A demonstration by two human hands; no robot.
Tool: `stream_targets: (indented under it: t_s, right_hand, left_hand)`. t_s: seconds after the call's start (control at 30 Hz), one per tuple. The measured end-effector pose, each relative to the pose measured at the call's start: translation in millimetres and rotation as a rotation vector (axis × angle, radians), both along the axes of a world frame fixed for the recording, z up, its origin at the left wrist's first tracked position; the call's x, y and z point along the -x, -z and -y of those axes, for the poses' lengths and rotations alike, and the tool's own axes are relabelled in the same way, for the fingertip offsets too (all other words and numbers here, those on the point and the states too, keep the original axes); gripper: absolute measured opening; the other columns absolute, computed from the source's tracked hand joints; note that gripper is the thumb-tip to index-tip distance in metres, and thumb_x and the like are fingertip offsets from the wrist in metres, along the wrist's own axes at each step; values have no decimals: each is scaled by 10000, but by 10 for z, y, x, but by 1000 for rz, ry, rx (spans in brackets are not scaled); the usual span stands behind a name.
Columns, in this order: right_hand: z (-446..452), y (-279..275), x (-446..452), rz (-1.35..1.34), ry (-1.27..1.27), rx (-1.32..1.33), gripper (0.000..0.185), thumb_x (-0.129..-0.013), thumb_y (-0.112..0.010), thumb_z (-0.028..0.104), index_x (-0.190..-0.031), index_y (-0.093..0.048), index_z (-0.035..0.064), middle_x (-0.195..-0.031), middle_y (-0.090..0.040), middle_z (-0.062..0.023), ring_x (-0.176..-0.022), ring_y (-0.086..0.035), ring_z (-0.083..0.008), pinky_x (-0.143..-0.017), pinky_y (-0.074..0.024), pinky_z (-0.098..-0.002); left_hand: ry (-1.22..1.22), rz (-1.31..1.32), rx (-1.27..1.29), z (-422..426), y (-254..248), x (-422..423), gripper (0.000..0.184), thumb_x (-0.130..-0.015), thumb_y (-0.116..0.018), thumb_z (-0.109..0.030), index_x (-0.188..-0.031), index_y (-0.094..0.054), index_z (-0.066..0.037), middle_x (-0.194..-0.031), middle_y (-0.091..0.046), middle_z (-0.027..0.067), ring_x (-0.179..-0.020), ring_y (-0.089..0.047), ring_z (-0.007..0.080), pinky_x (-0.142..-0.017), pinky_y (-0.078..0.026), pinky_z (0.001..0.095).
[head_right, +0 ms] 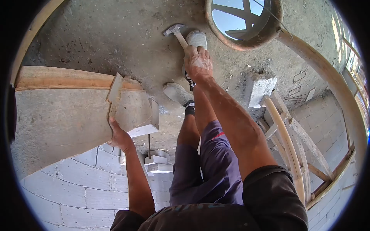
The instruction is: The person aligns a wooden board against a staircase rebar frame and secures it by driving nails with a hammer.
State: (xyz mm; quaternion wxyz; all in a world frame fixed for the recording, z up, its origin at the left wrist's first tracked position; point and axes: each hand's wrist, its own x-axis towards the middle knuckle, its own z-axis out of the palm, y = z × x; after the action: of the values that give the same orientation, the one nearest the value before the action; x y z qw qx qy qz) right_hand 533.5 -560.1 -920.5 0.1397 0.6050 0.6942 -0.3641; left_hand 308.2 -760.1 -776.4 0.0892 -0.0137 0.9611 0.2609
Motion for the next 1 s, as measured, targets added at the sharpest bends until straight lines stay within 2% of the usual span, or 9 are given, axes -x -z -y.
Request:
stream_targets:
  t_s: [0.03, 0.13, 0.2, 0.3, 0.37, 0.57, 0.63, 0.77, 1.0]
  right_hand:
    - [27, 105, 39, -97, -19, 40, 395, -877, -631, 276, -1218, -561, 89, -1124, -601, -232, -1034, -605, -399, -954, -461, -487]
    - [114, 509, 307, -60, -19, 282, 370, -888, -604, 233, -1209, -563, 55, -1030, -633, -219, -985, -623, -394, -922, -477, -509]
    - [399, 1434, -8, 142, -849, -301, 367, -899, -587, 237, -1199, -566, 26, -1015, -652, -215, -988, -632, -392, -908, -489, -498]
    - [225, 1436, 558, 165, -129, 264, 458, -876, -594, 333, -1206, -589, 14, -1115, -668, -218, -1084, -634, -370, -923, -505, -433]
    - [66, 1138, 831, 279, -129, 284, 384, -855, -620, 340, -1153, -655, 101, -1181, -663, -164, -1143, -613, -339, -958, -489, -421]
    - [114, 1004, 909, 340, -162, 312, 324, -914, -562, 326, -1148, -645, 117, -1198, -655, -145, -1164, -594, -339, -966, -474, -438]
    - [124, 1015, 907, 339, -168, 294, 339, -928, -533, 334, -1159, -633, 107, -1191, -658, -143, -1166, -594, -337, -965, -474, -440]
    - [173, 1125, 825, 309, -175, 157, 350, -958, -447, 313, -1155, -624, 85, -1189, -655, -154, -1141, -610, -340, -956, -481, -441]
    - [112, 1090, 852, 324, -205, 280, 349, -969, -338, 219, -1160, -587, 66, -1226, -625, -186, -1124, -618, -368, -970, -475, -455]
  left_hand:
    - [10, 7, 4, 9, -5, 8, 555, -826, -792, -357, -1101, -644, 102, -1104, -670, 177, -928, -658, 224, -795, -575, 329]
    - [-65, 154, -87, 12, -28, 24, 516, -817, -813, -216, -1182, -596, 78, -1222, -624, 168, -1033, -627, 233, -863, -547, 355]
    - [32, 56, -34, 129, 66, -16, 500, -810, -816, -185, -1176, -600, 78, -1220, -627, 163, -1022, -631, 235, -866, -541, 365]
    - [210, -55, -112, 126, 67, -7, 480, -818, -801, -128, -1194, -584, 76, -1220, -623, 166, -1037, -619, 235, -908, -528, 370]
    - [267, -32, -189, 92, 58, 25, 461, -815, -794, -93, -1191, -588, 76, -1203, -634, 163, -1024, -623, 234, -911, -520, 372]
    - [228, 6, -150, 139, 135, 13, 430, -801, -791, -50, -1169, -611, 79, -1195, -650, 161, -1001, -636, 235, -877, -510, 371]
    - [230, 14, -47, 101, 79, -3, 431, -806, -783, -44, -1179, -605, 80, -1217, -639, 162, -1008, -634, 236, -883, -508, 373]
    - [221, -23, -145, 80, 117, -6, 420, -841, -752, -58, -1198, -588, 90, -1219, -637, 166, -1019, -630, 238, -916, -493, 369]
    - [29, 77, -131, 102, 123, -83, 462, -868, -744, -120, -1218, -548, 110, -1230, -617, 187, -1065, -606, 247, -962, -475, 372]
